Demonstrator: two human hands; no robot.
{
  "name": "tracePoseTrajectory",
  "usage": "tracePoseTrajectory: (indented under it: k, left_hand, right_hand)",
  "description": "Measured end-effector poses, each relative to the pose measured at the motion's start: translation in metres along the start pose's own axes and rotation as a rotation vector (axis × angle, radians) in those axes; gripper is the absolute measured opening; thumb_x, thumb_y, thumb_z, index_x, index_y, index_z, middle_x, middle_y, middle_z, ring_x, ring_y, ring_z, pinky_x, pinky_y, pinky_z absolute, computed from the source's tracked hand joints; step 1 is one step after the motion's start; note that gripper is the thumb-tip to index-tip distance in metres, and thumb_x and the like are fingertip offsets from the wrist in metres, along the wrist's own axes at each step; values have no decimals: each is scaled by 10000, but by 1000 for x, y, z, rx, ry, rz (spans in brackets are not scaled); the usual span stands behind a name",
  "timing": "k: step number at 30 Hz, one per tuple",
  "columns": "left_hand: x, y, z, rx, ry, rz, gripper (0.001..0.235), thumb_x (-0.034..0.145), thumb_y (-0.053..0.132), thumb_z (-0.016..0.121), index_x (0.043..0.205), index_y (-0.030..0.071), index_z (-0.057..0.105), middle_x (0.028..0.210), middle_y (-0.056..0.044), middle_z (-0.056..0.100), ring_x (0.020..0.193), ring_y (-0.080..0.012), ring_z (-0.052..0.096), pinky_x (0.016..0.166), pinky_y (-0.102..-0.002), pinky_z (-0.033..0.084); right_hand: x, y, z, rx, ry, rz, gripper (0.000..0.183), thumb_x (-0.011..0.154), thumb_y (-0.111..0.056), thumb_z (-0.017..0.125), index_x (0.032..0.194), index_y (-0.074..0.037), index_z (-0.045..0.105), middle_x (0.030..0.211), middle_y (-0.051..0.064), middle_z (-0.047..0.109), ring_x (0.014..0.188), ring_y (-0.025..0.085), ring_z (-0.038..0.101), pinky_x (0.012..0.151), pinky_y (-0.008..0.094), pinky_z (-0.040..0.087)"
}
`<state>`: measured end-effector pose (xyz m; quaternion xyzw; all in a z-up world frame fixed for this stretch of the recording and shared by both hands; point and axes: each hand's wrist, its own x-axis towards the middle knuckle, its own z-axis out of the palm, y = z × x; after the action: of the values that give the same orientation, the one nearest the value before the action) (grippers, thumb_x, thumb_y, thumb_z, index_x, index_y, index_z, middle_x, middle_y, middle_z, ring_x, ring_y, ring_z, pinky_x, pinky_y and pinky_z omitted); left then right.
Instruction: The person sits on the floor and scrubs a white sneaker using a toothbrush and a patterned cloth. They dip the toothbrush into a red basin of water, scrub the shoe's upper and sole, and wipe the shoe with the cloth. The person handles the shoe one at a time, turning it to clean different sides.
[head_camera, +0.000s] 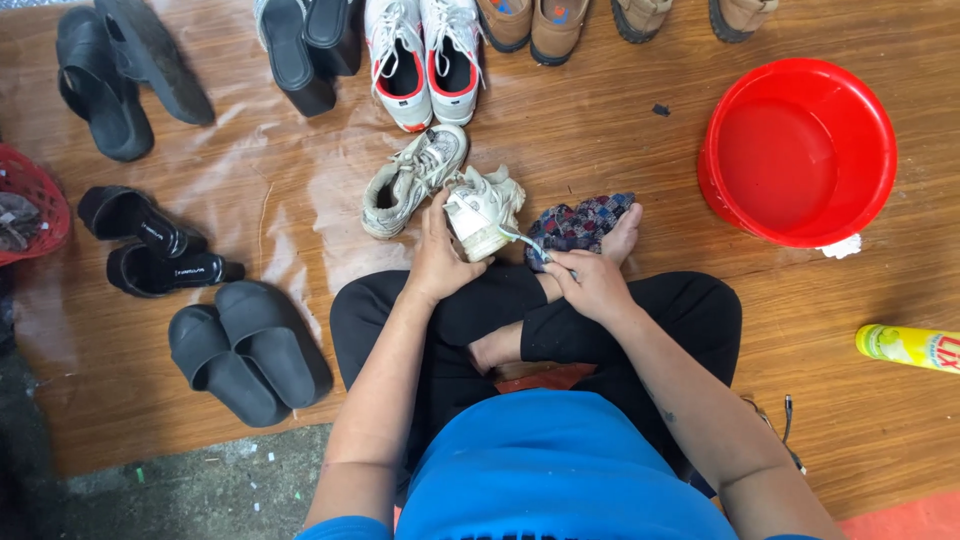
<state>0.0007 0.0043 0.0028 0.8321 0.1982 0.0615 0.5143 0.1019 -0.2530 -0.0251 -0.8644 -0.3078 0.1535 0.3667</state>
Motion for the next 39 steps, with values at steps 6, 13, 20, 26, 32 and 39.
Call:
tracePoseTrajectory:
  k: [6,13,20,26,32,39]
  left_hand:
    - [-7,30,-3,8,-90,87,1147,631,190,916,1555,56,250,1434,-327,400,1320,-607,443,1042,-634,490]
    - [2,24,6,-135,-35,-95,1270,563,143,962,1575,21,205,1483,-338,276,1199,-608,521,900,-523,599]
    - [-7,15,6,82,26,-22,1275,537,289,971,1580,52,277,1452,-281,389,1319,-530,467,1064,-581,477]
    - [4,-3,6,-14,41,-43,1297,534,218,990,1588,73,248,1491,-324,314,1352,-558,404,992,-536,529]
    - [-4,10,6,33,1,-38,1261,574,227,974,1581,48,236,1459,-336,362,1347,-582,405,1001,-569,530]
    - [-4,11,4,0,51,-30,1290,555,235,986,1591,49,241,1497,-368,310,1376,-569,372,999,-546,514]
  right_hand:
    - [7,43,22,-44,108,21,262,974,-221,697,1164,-64,784,982,195,776,981,357,723,872,410,572]
    - [-1,4,27,64,127,13,280,953,-320,694,1101,-107,798,974,184,777,958,377,732,828,433,599]
    - [-3,-3,11,93,66,123,310,971,-300,654,1134,-67,779,1037,197,771,1029,383,722,905,451,586]
    - [-11,-33,16,116,96,16,279,967,-312,696,1136,-107,783,992,176,777,951,343,749,812,389,619]
    - [6,6,32,88,151,97,310,954,-317,706,1137,-79,783,986,183,780,976,358,740,824,408,616]
    - [-8,-32,15,108,86,52,295,975,-323,685,1155,-108,779,1016,185,775,987,349,742,840,402,620]
